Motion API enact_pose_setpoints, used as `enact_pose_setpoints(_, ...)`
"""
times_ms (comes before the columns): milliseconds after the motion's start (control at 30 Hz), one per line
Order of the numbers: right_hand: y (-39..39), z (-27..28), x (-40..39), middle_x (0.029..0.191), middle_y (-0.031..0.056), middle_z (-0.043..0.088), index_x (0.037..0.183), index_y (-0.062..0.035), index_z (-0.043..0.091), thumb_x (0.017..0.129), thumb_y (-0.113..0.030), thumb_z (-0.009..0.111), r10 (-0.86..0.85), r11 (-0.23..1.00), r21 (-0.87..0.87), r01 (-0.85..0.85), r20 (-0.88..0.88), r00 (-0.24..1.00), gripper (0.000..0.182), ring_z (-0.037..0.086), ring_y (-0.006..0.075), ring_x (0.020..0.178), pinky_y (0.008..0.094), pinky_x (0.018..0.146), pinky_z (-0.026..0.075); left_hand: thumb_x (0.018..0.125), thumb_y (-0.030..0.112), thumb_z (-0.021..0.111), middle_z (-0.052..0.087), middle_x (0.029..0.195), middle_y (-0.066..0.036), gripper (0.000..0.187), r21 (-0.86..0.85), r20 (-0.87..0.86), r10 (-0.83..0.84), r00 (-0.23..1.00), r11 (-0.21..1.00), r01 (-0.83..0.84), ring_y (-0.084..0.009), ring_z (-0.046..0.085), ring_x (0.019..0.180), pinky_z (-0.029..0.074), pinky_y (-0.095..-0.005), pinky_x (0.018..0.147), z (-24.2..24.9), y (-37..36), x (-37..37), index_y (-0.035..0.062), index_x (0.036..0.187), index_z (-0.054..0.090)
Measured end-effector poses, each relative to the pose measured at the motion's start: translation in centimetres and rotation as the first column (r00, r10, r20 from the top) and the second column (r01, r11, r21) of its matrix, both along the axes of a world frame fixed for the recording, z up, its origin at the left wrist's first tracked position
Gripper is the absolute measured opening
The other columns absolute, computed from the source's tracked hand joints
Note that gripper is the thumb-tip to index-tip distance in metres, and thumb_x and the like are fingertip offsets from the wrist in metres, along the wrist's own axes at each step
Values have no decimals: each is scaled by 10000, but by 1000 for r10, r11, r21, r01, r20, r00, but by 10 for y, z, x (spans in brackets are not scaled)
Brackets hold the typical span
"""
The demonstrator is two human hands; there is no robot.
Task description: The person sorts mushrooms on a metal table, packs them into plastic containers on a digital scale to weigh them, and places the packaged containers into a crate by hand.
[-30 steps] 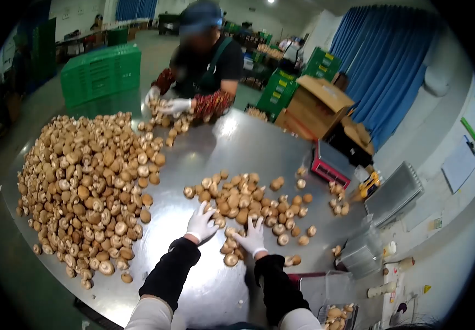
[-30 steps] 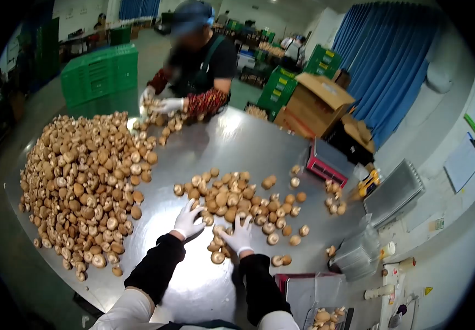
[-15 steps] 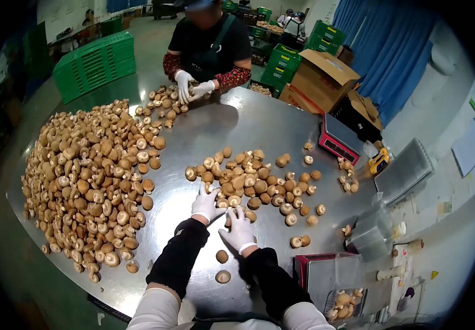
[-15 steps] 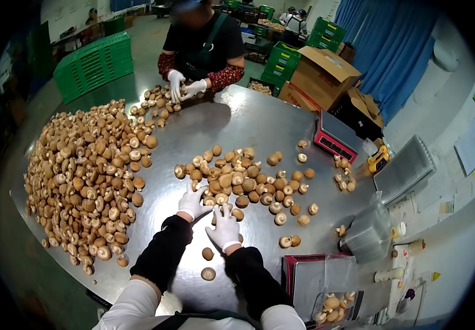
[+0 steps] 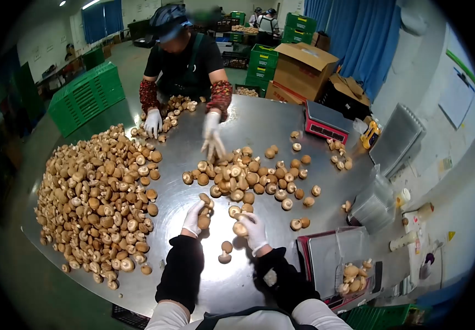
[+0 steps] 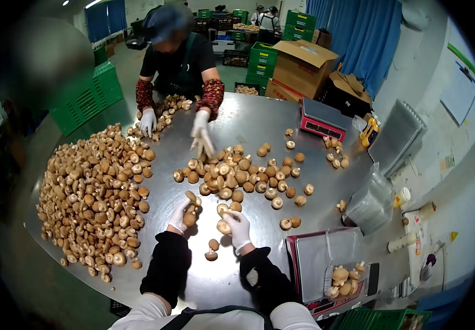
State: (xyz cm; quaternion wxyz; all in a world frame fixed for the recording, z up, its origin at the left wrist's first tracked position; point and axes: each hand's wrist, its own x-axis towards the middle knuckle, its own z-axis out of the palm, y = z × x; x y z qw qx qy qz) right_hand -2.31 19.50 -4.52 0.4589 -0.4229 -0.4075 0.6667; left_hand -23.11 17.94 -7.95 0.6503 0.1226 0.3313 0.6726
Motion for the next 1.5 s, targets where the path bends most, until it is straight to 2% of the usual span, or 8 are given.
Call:
enact_pose_setpoints(133, -43, 44, 40, 731, -3, 517, 1090, -26, 550, 909, -180, 576, 18, 878, -411, -244, -482, 876, 239, 520, 68, 622, 194, 482, 393, 905, 404, 503, 597, 872, -133, 416, -30, 430, -106, 897, 991, 131, -192, 617, 654, 540, -233, 506, 39, -39, 28, 13, 1046, 524)
enact_pose_setpoints(267, -97, 62, 96, 949, 39, 604, 1124, -3, 550, 890, -119, 597, 218, 911, -221, -349, -461, 860, 265, 576, 85, 766, 189, 623, 480, 907, 374, 459, 561, 759, -23, 291, -114, 136, -41, 990, 992, 57, -189, 546, 572, 414, -322, 449, 76, -64, 96, 114, 997, 555)
enact_pose_setpoints(467, -147, 123, 208, 1036, 58, 629, 1091, 0, 585, 823, -102, 667, -75, 981, 179, 70, 18, 997, 298, 576, 113, 938, 240, 813, 483, 858, 206, 600, 578, 909, 10, 191, 4, -444, -115, 889, 992, 130, -104, 563, 806, 481, -225, 633, 62, -81, 158, 71, 992, 580)
enact_pose_setpoints(667, -136, 148, 352, 998, 112, 622, 929, -11, 622, 681, -42, 740, -662, 660, 722, 208, 427, 616, 277, 611, 227, 945, 312, 844, 477, 680, 119, 748, 527, 1163, -164, 321, 370, -854, 82, 514, 791, 488, -295, 524, 1083, 416, -366, 926, 147, -99, 300, 35, 963, 623)
enact_pose_setpoints(1000, -103, 125, 430, 1042, 153, 640, 1113, -65, 619, 833, -338, 624, -399, 845, 527, -97, 740, 541, 391, 613, 308, 941, 344, 819, 482, 643, 182, 730, 386, 1360, -188, 473, 72, -879, 393, -269, 667, 742, -356, 609, 957, 527, -382, 766, 168, -105, 440, 203, 1100, 611)
enact_pose_setpoints(1133, -107, 129, 445, 1041, 163, 646, 1092, -15, 614, 859, -210, 622, -405, 860, 505, 74, 587, 701, 304, 638, 264, 920, 324, 806, 486, 669, 174, 719, 384, 1358, -193, 453, 12, -897, 328, -297, 688, 725, -373, 585, 1002, 513, -380, 810, 171, -98, 444, 204, 1110, 618)
enact_pose_setpoints(1300, -132, 111, 465, 1019, 61, 653, 1111, 19, 597, 902, -92, 551, -505, 799, 551, 241, 396, 767, 241, 612, 101, 823, 239, 702, 503, 734, 40, 678, 506, 1213, -143, 331, 410, -911, 322, 256, 761, 503, -292, 484, 1164, 398, -361, 972, 146, -75, 382, 66, 1057, 610)
enact_pose_setpoints(1500, -156, 125, 480, 1075, 130, 603, 1108, 44, 559, 877, -37, 478, -524, 810, 357, 466, 82, 848, 258, 599, 164, 876, 287, 728, 521, 776, 38, 643, 452, 1248, -153, 307, 259, -966, 259, 0, 965, -36, -282, 494, 1144, 406, -343, 955, 64, -82, 242, 48, 1081, 604)
